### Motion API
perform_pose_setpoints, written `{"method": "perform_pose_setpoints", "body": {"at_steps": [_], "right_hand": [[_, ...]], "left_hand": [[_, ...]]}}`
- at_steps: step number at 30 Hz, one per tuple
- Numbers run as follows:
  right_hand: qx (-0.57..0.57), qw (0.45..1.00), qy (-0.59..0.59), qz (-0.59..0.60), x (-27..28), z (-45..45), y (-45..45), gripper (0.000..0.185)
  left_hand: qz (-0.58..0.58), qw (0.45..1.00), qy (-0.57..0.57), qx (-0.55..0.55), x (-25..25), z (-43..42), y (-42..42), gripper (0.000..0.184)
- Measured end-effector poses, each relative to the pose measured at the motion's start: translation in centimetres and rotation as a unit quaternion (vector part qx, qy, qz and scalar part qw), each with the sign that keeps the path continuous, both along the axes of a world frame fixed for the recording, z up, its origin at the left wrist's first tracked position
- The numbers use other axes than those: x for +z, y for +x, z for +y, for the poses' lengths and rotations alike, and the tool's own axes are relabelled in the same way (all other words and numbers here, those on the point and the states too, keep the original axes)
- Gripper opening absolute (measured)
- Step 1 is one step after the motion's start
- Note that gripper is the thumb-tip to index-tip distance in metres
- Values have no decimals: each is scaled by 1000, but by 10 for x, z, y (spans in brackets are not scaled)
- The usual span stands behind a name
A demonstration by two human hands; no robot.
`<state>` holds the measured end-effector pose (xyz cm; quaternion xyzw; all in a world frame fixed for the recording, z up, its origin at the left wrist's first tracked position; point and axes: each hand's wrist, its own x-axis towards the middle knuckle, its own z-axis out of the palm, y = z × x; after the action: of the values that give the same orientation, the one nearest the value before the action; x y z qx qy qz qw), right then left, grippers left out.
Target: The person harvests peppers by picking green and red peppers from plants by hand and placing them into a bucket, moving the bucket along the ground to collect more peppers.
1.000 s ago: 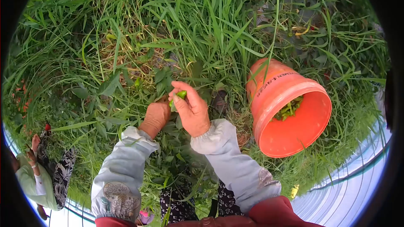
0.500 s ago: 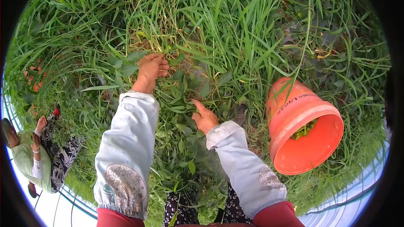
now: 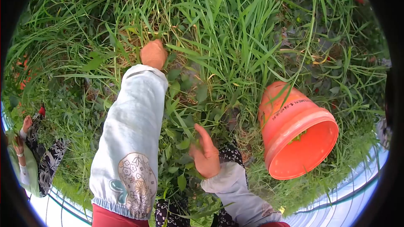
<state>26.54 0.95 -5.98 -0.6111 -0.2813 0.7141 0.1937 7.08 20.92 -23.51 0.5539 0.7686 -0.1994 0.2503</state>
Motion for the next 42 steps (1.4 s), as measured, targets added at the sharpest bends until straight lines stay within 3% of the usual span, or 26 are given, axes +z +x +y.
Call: {"method": "perform_pose_setpoints", "body": {"at_steps": [3,6,10,12,14,15,18,19,20,22,24,29,34,36,38,39,40,42], "right_hand": [[-128,991,-20,32,25,0,-6,53],[-142,989,-16,25,34,-4,-18,52],[-118,991,-11,54,29,-11,-42,49],[-113,992,2,61,30,-8,-52,46],[-72,995,-12,68,32,-4,-59,43],[-77,994,5,78,30,-4,-63,39],[-62,994,-10,84,33,6,-67,37],[-62,995,-8,84,33,8,-67,37],[-64,994,-20,85,32,11,-66,36],[-65,994,-31,85,28,13,-62,35],[-116,988,-25,99,23,15,-62,34],[-120,985,-34,116,21,19,-60,33],[-181,971,-53,146,18,30,-57,32],[-204,967,-77,129,16,37,-54,26],[-223,967,-80,93,15,44,-53,23],[-255,957,-94,102,12,45,-52,20],[-262,956,-94,93,11,45,-51,21],[-278,951,-98,93,10,46,-54,21]], "left_hand": [[-21,996,91,4,16,-7,3,32],[-91,982,165,-23,28,-9,-4,36],[-99,986,90,-99,35,0,7,37],[-93,990,91,-50,30,2,10,36],[-148,984,-55,86,19,3,7,42],[-161,979,-27,122,20,-2,9,40],[-222,966,-53,124,-30,-22,0,40],[-299,911,-10,285,-11,-24,10,36],[-300,911,-8,285,9,-21,9,36],[-451,807,-109,366,39,-19,5,36],[-474,799,-95,358,50,-31,-7,30],[-497,775,-17,389,71,-66,-15,23],[-474,800,-19,366,107,-96,-5,25],[-387,904,31,179,131,-104,1,25],[-337,938,29,77,155,-114,12,24],[-306,950,-30,62,168,-115,19,26],[-302,953,11,26,167,-124,21,30],[-307,948,53,67,166,-118,18,31]]}}
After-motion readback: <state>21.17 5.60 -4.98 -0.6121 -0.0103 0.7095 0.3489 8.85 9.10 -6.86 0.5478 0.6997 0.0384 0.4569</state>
